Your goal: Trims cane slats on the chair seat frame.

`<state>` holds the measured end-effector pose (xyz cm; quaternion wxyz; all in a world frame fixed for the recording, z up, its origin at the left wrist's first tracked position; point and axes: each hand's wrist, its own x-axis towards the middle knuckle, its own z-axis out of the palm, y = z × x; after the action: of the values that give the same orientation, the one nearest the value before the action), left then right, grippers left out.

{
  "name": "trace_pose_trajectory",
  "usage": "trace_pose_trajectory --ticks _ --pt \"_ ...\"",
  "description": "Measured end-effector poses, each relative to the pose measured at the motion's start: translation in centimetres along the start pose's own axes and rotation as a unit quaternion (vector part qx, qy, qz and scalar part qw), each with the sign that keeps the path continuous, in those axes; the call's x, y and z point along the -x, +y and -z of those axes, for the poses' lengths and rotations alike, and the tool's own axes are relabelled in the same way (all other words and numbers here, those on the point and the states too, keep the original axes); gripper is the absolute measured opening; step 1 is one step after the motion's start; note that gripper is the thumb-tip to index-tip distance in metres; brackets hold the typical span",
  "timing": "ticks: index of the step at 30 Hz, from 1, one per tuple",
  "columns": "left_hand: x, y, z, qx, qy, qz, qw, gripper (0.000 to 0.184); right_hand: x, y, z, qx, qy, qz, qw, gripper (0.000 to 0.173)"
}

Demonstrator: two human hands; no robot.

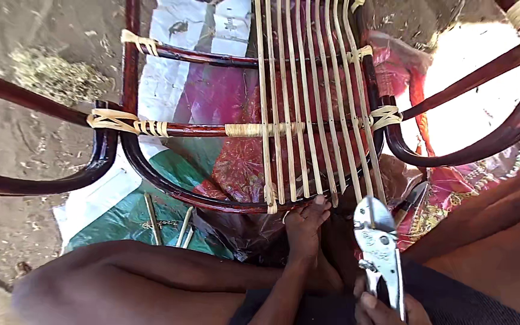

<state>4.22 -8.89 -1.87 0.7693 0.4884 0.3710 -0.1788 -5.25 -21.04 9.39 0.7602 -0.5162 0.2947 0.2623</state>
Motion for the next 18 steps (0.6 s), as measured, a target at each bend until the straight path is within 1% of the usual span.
trace_pose_trajectory --ticks 1,2,3,4,6,8,10,12,13,14,15,17,18 --pt "-0.3 -0.1 -0.6 -0.004 0.019 0.005 1.0 0.023 -0.7 0.4 1.2 0.037 0.01 0.064 0.997 0.018" --pt "-0.5 -0.3 -1.0 -0.005 0.039 0.005 0.999 0.02 -1.5 0.5 2.1 0.064 0.021 0.106 0.992 0.026" --pt "-0.6 -0.6 -1.2 -0.012 0.053 -0.003 0.999 0.019 -2.2 0.3 2.8 0.076 0.028 0.129 0.988 0.033" --pt "-0.7 -0.8 -1.3 -0.022 0.061 -0.01 0.998 0.02 -2.8 -0.1 3.2 0.079 0.035 0.143 0.986 0.035" --pt "-0.6 -1.0 -1.2 -0.037 0.066 -0.02 0.997 0.022 -3.4 -0.6 3.8 0.1 0.047 0.165 0.98 0.026" --pt "-0.7 -1.4 -1.2 -0.055 0.069 -0.031 0.996 0.023 -3.5 -0.7 4.4 0.129 0.05 0.186 0.973 0.028" --pt "-1.0 -1.5 -1.3 -0.057 0.073 -0.035 0.995 0.024 -3.6 -0.9 4.9 0.126 0.051 0.192 0.972 0.036" --pt "-0.9 -1.5 -1.3 -0.052 0.079 -0.034 0.995 0.024 -3.7 -0.8 5.8 0.076 0.03 0.197 0.977 0.05" --pt "-0.9 -1.4 -1.3 -0.048 0.08 -0.031 0.995 0.024 -3.8 -0.8 6.1 0.07 0.023 0.203 0.976 0.053" --pt "-0.9 -1.3 -1.2 -0.044 0.075 -0.023 0.996 0.024 -3.9 -1.0 6.3 0.065 0.011 0.203 0.977 0.053" --pt "-0.8 -1.2 -1.1 -0.042 0.061 -0.006 0.997 0.026 -3.8 -1.4 6.3 0.034 -0.014 0.189 0.981 0.05" --pt "-0.2 -0.9 -0.9 -0.042 0.0 0.043 0.998 0.029 -3.2 -2.6 5.6 -0.086 -0.081 0.106 0.987 0.045" --pt "0.1 -0.9 -0.8 -0.047 -0.029 0.054 0.997 0.027 -2.9 -3.2 5.0 -0.151 -0.102 0.052 0.982 0.044"
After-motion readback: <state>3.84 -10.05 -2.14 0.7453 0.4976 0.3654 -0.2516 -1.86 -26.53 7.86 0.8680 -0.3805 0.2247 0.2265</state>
